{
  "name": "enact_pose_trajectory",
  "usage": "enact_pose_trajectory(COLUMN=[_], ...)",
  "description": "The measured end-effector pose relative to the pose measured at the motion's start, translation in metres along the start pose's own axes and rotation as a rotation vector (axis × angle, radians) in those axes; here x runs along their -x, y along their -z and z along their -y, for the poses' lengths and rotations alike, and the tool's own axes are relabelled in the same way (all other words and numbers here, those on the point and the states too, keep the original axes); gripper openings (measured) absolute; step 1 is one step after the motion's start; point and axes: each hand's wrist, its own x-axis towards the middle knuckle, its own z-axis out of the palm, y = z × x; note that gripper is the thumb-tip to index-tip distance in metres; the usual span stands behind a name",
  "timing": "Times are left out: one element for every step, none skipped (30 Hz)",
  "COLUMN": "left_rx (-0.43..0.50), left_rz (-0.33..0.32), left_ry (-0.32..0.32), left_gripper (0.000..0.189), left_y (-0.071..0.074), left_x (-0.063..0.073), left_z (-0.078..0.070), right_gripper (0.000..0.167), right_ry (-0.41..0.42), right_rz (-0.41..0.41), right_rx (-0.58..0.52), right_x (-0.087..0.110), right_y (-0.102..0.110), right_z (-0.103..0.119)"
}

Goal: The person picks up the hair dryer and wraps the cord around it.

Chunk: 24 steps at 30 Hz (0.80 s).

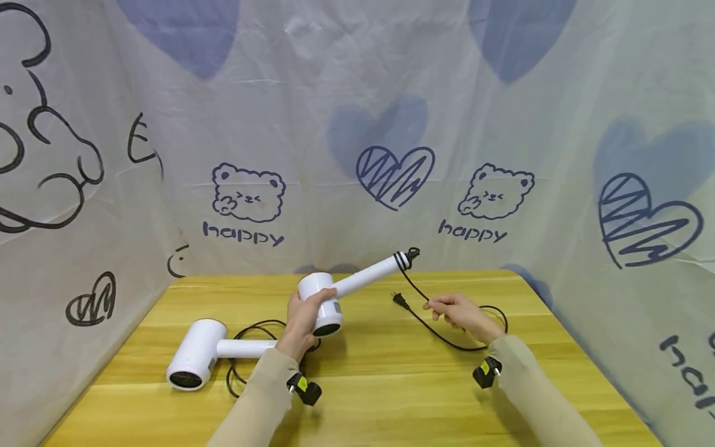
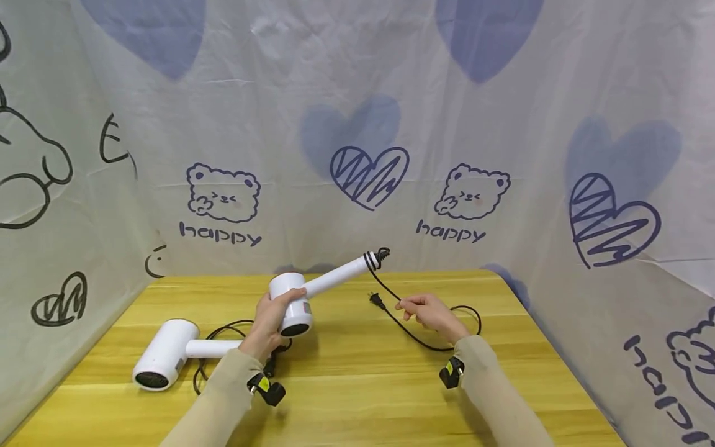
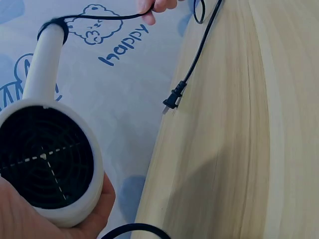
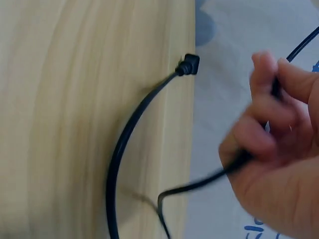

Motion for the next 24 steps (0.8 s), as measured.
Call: enact_pose_trajectory(left_rx=[-0.017,-0.039,-0.057,-0.073,-0.088,-0.099,-0.109,-0.117,-0.119,-0.124,-0.132,-0.142,-0.153,-0.169,-0.19,-0.214,-0.237,-0.259,-0.285,-0.309,-0.332,-0.352,-0.366,-0.377], left_rz=[0.02,0.04,0.064,0.088,0.113,0.139,0.159,0.177,0.199,0.216,0.233,0.253,0.272,0.291,0.305,0.313,0.317,0.318,0.317,0.312,0.306,0.3,0.294,0.288], left_ry=[-0.001,-0.006,-0.013,-0.017,-0.015,-0.016,-0.016,-0.017,-0.015,-0.011,-0.008,-0.005,-0.001,0.0,-0.001,-0.005,-0.009,-0.018,-0.037,-0.055,-0.079,-0.103,-0.126,-0.148], left_gripper=[0.078,0.078,0.077,0.076,0.074,0.073,0.072,0.071,0.071,0.071,0.072,0.073,0.074,0.075,0.076,0.077,0.077,0.078,0.077,0.078,0.078,0.078,0.079,0.08], left_y=[0.0,0.001,0.001,0.001,0.002,0.003,0.003,0.003,0.003,0.004,0.004,0.005,0.005,0.006,0.007,0.008,0.009,0.01,0.011,0.012,0.012,0.012,0.013,0.013], left_x=[0.0,0.0,0.0,0.0,0.0,0.001,0.001,0.001,0.001,0.001,0.002,0.002,0.002,0.003,0.003,0.003,0.003,0.003,0.003,0.002,0.002,0.002,0.001,0.001], left_z=[-0.001,-0.002,-0.002,-0.003,-0.004,-0.004,-0.005,-0.005,-0.005,-0.005,-0.005,-0.004,-0.004,-0.003,-0.003,-0.003,-0.003,-0.003,-0.003,-0.004,-0.005,-0.006,-0.007,-0.008], right_gripper=[0.032,0.032,0.033,0.033,0.033,0.032,0.032,0.031,0.03,0.028,0.026,0.024,0.019,0.016,0.016,0.016,0.016,0.018,0.021,0.025,0.028,0.028,0.028,0.028], right_ry=[-0.014,-0.024,-0.032,-0.036,-0.037,-0.03,-0.025,-0.018,-0.014,-0.011,-0.008,-0.002,0.006,0.017,0.029,0.042,0.059,0.075,0.086,0.098,0.106,0.115,0.125,0.137], right_rz=[-0.041,-0.085,-0.123,-0.158,-0.19,-0.212,-0.226,-0.234,-0.237,-0.242,-0.246,-0.253,-0.268,-0.285,-0.301,-0.317,-0.328,-0.337,-0.347,-0.352,-0.359,-0.373,-0.386,-0.406], right_rx=[0.037,0.073,0.104,0.136,0.161,0.182,0.198,0.21,0.216,0.229,0.237,0.247,0.255,0.266,0.287,0.312,0.334,0.361,0.385,0.404,0.422,0.427,0.43,0.434], right_x=[-0.001,-0.003,-0.004,-0.006,-0.008,-0.009,-0.01,-0.011,-0.012,-0.013,-0.014,-0.014,-0.015,-0.015,-0.015,-0.015,-0.015,-0.015,-0.014,-0.013,-0.013,-0.012,-0.011,-0.011], right_y=[0.002,0.003,0.004,0.005,0.006,0.006,0.006,0.006,0.005,0.004,0.004,0.003,0.003,0.003,0.003,0.003,0.003,0.004,0.004,0.005,0.005,0.005,0.004,0.004], right_z=[-0.001,-0.001,0.0,0.0,0.001,0.002,0.003,0.003,0.003,0.004,0.005,0.006,0.007,0.008,0.01,0.012,0.014,0.017,0.02,0.022,0.025,0.028,0.031,0.035])
